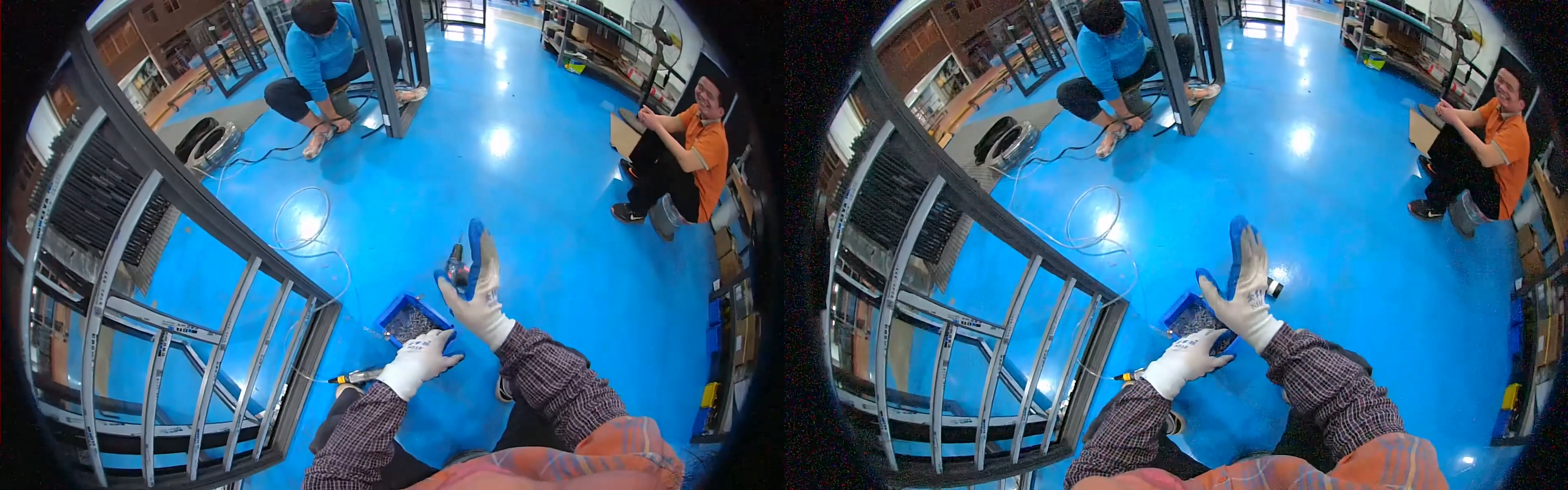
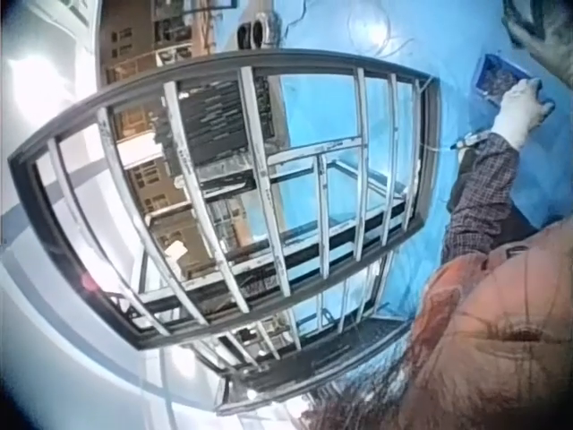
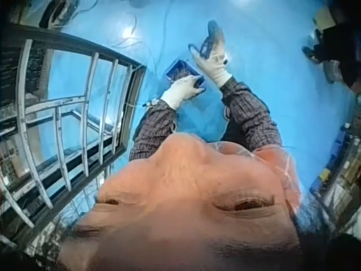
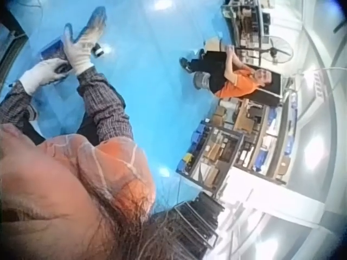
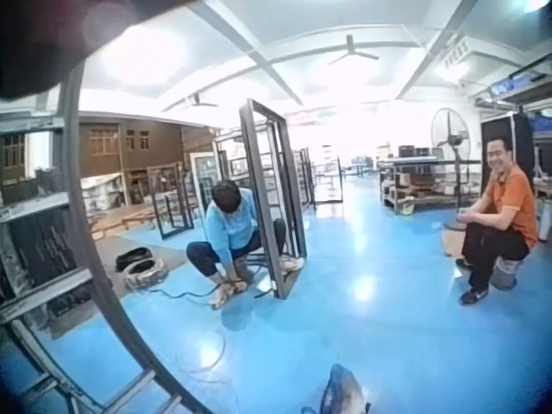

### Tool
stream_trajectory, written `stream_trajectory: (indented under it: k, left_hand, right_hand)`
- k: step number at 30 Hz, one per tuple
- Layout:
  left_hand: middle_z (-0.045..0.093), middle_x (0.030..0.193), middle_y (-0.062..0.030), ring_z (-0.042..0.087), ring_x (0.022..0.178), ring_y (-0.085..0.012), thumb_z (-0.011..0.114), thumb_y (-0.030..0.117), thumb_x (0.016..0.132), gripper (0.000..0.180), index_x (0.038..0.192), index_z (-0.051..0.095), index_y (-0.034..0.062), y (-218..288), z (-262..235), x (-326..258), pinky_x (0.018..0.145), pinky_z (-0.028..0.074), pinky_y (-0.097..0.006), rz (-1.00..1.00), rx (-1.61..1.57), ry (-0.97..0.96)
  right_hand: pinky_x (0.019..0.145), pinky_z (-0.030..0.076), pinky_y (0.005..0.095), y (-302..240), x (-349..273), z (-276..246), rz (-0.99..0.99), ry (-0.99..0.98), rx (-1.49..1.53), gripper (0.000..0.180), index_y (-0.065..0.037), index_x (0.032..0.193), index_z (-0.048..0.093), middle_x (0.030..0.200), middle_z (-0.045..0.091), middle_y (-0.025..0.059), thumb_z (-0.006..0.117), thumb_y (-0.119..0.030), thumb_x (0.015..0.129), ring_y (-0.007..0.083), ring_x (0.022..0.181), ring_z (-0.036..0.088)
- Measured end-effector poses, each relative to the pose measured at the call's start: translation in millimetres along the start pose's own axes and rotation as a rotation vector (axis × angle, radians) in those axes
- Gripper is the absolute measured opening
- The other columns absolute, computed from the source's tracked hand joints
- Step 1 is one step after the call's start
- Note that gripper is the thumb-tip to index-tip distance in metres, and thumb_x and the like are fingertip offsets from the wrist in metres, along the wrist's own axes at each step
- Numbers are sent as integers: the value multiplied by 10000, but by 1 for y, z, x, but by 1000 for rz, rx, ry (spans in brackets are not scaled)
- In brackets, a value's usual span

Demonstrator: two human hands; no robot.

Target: Inspecting and sorting small metal parts in a blue plastic tray while seated on the floor.

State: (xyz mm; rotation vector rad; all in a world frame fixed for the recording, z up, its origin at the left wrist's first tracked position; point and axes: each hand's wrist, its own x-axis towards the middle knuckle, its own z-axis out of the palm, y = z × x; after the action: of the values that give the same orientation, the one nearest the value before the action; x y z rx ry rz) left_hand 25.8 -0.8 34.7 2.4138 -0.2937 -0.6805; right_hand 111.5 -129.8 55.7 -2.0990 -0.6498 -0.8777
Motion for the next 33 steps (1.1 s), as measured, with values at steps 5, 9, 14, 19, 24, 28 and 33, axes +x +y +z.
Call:
stream_trajectory:
  k: [5, 9, 14, 19, 24, 28, 33]
  left_hand:
    - [548, 1256, -127, 561, 1082, -336, 573, 435, 846, 571, 1272, 515, 60, -12, 13, 3, 904, 459, -388, 75, 59, 124]
    - [555, 1240, -125, 565, 1072, -334, 582, 431, 842, 565, 1272, 518, 71, -11, 11, 5, 891, 467, -383, 72, 108, 185]
    - [529, 1276, -136, 558, 1075, -341, 575, 435, 845, 555, 1274, 516, 88, -12, 13, 15, 895, 462, -385, 0, 43, 40]
    - [490, 1325, -128, 523, 1128, -339, 554, 435, 856, 559, 1312, 484, 119, -6, 28, 44, 941, 431, -396, -44, 54, -57]
    - [451, 1373, -121, 488, 1182, -336, 534, 436, 867, 566, 1349, 453, 150, -29, 49, 24, 987, 400, -408, -69, 115, -55]
    - [420, 1411, -115, 460, 1225, -334, 518, 436, 876, 573, 1379, 428, 176, -56, 63, 10, 1024, 375, -417, -67, 148, -77]
    - [400, 1436, -111, 442, 1253, -333, 507, 435, 882, 577, 1398, 412, 193, -60, 62, 20, 1049, 359, -423, -49, 154, -104]
  right_hand:
    - [1048, 283, 548, -2, 16, -29, -125, -8, -162, 701, -60, 1361, 373, 1400, 372, 186, 653, -354, 790, 361, 1312, 340]
    - [1054, 275, 537, 10, 30, -27, -15, 112, 66, 672, -66, 1331, 422, 1382, 402, 167, 655, -372, 780, 346, 1305, 351]
    - [1035, 322, 484, -14, 20, -27, -97, -127, 8, 665, -75, 1299, 477, 1360, 445, 137, 684, -373, 742, 333, 1225, 435]
    - [962, 413, 407, -18, -45, 0, -77, -727, 421, 466, -62, 1191, 574, 1219, 588, 106, 628, -332, 815, 308, 1120, 547]
    - [836, 500, 358, -28, -67, 4, 96, -862, 557, 337, -35, 1086, 632, 1086, 657, 129, 523, -307, 919, 313, 952, 630]
    - [845, 493, 362, -33, -62, 3, 100, -871, 500, 364, -20, 1087, 628, 1108, 650, 131, 522, -323, 917, 318, 975, 622]
    - [853, 488, 357, -34, -61, 5, 172, -900, 473, 387, -9, 1092, 623, 1105, 651, 135, 516, -337, 917, 318, 989, 617]
